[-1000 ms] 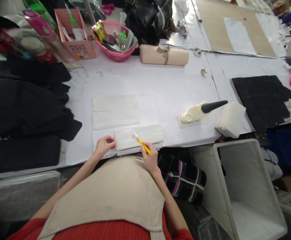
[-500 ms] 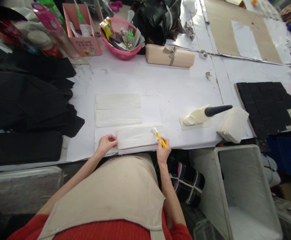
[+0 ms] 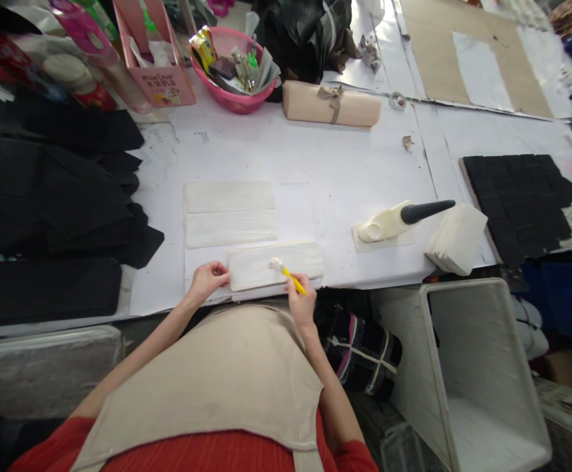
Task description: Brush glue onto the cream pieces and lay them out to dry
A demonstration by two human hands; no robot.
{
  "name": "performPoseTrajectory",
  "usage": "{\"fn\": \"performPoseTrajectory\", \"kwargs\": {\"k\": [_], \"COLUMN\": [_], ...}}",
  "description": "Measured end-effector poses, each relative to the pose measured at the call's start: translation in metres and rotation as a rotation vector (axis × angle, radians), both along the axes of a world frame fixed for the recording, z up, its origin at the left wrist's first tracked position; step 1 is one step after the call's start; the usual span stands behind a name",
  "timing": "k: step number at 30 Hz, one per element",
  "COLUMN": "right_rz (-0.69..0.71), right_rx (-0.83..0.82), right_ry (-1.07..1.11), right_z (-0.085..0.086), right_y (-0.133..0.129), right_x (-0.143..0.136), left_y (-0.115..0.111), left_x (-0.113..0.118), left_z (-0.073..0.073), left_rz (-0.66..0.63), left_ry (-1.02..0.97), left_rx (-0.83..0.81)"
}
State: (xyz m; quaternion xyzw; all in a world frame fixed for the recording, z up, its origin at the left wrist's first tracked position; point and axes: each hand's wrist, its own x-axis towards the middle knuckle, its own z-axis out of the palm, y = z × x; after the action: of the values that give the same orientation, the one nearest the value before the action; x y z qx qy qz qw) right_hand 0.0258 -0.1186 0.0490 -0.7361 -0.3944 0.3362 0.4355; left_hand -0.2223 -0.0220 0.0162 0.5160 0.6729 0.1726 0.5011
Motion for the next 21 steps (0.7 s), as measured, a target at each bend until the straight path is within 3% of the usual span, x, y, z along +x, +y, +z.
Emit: {"fn": "performPoseTrajectory", "kwargs": {"k": [3, 8, 12, 17, 21], "right_rz": [-0.205, -0.12, -0.121, -0.094, -0.083], "right_rx": [0.053, 0.158, 0.098, -0.023, -0.007], "right_ry": [-0.282, -0.498, -0.598, -0.66, -0.646], "right_z": [0.002, 0.005, -0.016, -0.049, -0.057], "right_y": [-0.012, -0.017, -0.007, 0.004, 0.004], "right_x": [0.036, 0.06, 0.068, 0.071, 0.066], "left_y": [0.0, 0.001, -0.001, -0.01, -0.016], "left_x": [-0.002, -0.003, 0.001, 0.004, 0.007], "left_z": [-0.001, 0.005, 0.01, 0.002, -0.003], "left_rz": [0.029, 0.153, 0.178, 0.125, 0.09], "left_ry": [-0.018, -0.157, -0.183, -0.11, -0.063], "left_rx": [0.003, -0.074, -0.069, -0.028, -0.008]}}
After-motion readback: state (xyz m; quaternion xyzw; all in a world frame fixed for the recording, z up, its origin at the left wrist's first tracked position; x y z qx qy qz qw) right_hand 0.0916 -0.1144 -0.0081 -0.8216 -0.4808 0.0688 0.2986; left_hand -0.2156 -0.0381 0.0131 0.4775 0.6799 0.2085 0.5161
